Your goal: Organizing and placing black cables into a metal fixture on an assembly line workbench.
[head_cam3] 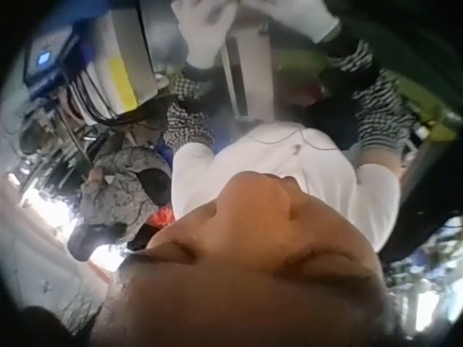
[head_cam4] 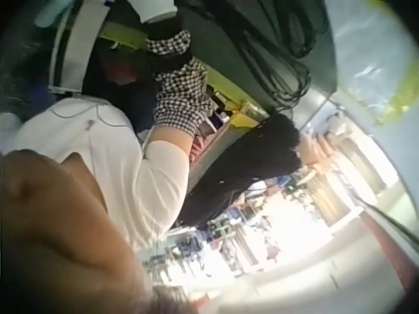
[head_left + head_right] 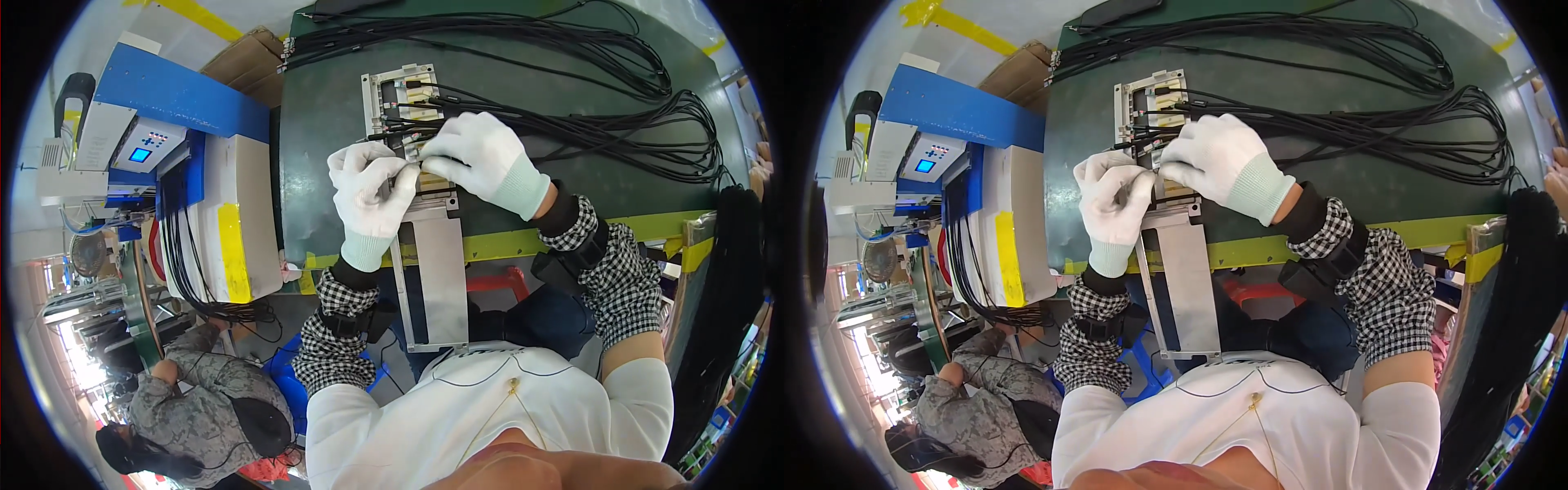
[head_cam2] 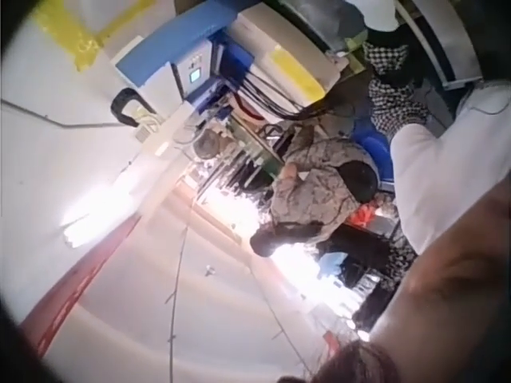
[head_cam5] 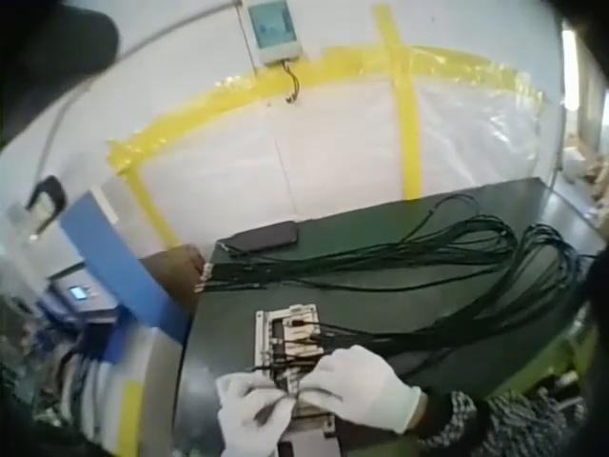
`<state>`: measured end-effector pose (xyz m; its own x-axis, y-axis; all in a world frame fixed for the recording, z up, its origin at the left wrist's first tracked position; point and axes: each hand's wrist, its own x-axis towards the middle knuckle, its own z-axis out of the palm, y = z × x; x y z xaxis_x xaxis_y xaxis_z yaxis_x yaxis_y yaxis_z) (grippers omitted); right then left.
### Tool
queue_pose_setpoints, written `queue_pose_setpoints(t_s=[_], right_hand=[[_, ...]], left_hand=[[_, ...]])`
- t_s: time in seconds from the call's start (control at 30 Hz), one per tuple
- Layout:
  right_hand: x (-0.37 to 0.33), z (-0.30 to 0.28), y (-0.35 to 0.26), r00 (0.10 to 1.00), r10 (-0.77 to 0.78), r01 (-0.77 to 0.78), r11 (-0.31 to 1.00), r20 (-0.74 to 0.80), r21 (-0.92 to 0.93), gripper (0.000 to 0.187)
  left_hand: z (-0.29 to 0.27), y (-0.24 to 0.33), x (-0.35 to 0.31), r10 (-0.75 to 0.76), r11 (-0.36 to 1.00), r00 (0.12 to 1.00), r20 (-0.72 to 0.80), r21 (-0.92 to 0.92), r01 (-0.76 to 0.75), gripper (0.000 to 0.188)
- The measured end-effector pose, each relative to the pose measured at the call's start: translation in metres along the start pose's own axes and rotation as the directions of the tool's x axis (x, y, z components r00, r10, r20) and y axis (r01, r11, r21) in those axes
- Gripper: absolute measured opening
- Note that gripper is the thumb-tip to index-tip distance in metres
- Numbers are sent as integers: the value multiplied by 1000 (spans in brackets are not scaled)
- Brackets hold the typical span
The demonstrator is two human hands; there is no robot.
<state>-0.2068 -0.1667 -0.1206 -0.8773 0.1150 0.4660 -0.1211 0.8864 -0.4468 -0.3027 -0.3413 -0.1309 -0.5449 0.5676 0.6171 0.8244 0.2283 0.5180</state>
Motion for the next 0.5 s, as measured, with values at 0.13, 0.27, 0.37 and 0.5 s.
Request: queue_pose_setpoints(t_s=[0.13, 0.27, 0.37, 0.5], right_hand=[[-4, 10, 4, 998, -51, 48, 987, 19, 151, 18], [-4, 12, -3, 986, -162, 164, 984, 26, -73, 21], [-3, 5, -10, 962, -266, 253, 951, -53, -177, 21], [-5, 6, -12, 971, -226, 225, 974, -78, -19, 22]], left_hand=[[0, -4, 1, -9, 999, 1000, -10, -37, 9, 7], [0, -10, -1, -9, 1000, 990, 143, -18, 12, 10], [-5, -11, -1, -22, 998, 973, 229, -48, 34, 12], [-10, -11, -1, -72, 982, 961, 268, -151, 116, 12]])
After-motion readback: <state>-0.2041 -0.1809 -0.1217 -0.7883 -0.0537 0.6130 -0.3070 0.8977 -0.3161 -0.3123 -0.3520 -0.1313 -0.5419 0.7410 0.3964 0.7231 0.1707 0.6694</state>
